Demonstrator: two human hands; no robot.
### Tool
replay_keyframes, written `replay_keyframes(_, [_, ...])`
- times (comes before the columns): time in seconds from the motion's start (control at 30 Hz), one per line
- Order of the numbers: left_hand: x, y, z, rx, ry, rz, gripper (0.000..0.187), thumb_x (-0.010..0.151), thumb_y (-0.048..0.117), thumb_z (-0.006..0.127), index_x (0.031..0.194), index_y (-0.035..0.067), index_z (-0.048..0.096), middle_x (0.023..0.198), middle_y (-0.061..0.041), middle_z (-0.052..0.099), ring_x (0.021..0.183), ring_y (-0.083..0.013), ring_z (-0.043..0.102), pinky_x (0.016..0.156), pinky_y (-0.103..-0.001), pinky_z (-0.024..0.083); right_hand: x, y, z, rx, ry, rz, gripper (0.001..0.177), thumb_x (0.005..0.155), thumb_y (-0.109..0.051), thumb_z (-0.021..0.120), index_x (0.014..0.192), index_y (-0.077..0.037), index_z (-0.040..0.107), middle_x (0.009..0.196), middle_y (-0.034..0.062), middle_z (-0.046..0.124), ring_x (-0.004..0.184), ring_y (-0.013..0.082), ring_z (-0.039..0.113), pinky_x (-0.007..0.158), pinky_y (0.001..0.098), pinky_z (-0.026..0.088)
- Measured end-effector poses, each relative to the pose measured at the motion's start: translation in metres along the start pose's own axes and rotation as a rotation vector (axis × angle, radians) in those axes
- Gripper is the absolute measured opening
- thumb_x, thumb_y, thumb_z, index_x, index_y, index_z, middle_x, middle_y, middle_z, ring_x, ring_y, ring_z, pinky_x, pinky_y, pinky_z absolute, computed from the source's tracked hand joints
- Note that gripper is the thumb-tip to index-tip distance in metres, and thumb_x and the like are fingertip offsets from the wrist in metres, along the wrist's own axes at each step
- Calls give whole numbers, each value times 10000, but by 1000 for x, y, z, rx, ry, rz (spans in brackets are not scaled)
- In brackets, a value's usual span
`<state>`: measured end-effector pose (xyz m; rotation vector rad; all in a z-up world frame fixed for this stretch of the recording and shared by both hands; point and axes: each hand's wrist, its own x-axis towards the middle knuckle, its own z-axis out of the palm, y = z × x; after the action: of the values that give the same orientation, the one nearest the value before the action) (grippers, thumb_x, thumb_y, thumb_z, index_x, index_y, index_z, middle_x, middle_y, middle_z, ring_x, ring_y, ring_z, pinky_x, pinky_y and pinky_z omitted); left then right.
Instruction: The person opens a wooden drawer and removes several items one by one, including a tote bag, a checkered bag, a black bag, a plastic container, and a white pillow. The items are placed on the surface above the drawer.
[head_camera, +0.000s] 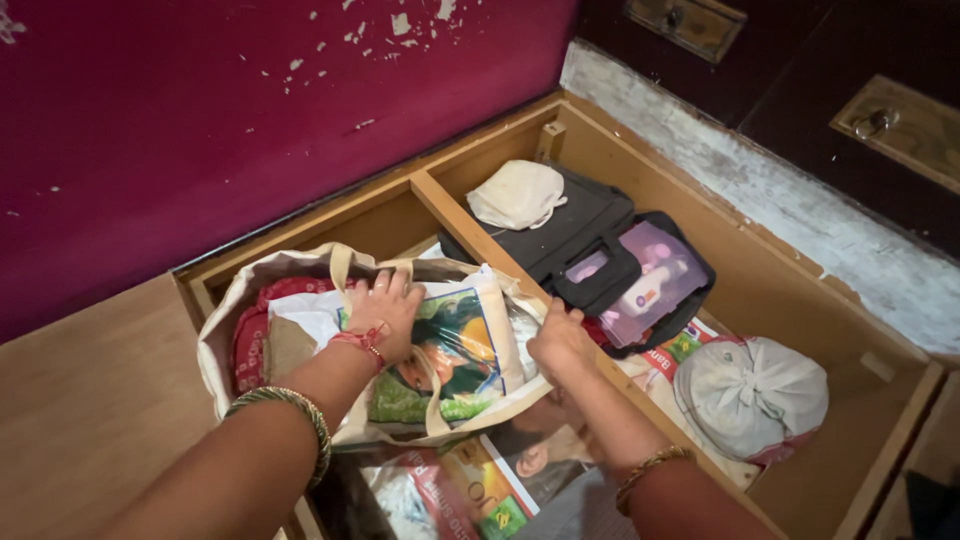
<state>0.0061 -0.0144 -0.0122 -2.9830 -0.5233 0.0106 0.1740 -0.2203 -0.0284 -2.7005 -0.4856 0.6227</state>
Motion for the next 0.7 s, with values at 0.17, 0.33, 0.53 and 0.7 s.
replay_keyframes(0.17, [11, 32, -42, -141, -33, 184, 512, 764, 362, 748, 1183, 79, 666, 1330, -169, 590, 1307, -316, 527, 1041, -509, 441, 12, 14, -4, -71, -24, 16, 569, 896, -301, 672, 1401, -102, 500, 1485, 218, 457, 1246, 401, 610, 1010, 489, 521])
replay_keyframes(0.33, [-5, 87, -58, -271, -495, 249, 756, 862, 801, 618, 980, 66, 750, 910, -214, 736, 883, -388, 721, 811, -477, 582, 23, 29, -4, -51, -54, 39, 618, 876, -378, 690, 1386, -81, 505, 1304, 210, 666, 1205, 369, 658, 1009, 474, 531])
replay_keyframes(0.53, [-20, 120, -4, -152, -613, 417, 467, 722, 530, 754, 985, 145, 791, 1009, -137, 755, 1035, -333, 689, 882, -448, 561, 26, 33, 8, 38, -51, 160, 688, 856, -426, 719, 1385, -58, 477, 1314, 231, 660, 1225, 382, 642, 1031, 479, 506])
replay_keyframes(0.7, [-20, 102, 44, -202, -507, 414, 271, 868, 263, 625, 1054, 147, 784, 1051, -163, 754, 1044, -349, 717, 896, -453, 559, 26, 43, 19, 32, 1, 145, 594, 924, -475, 638, 1326, -43, 569, 1289, 225, 682, 1208, 394, 652, 1011, 501, 509])
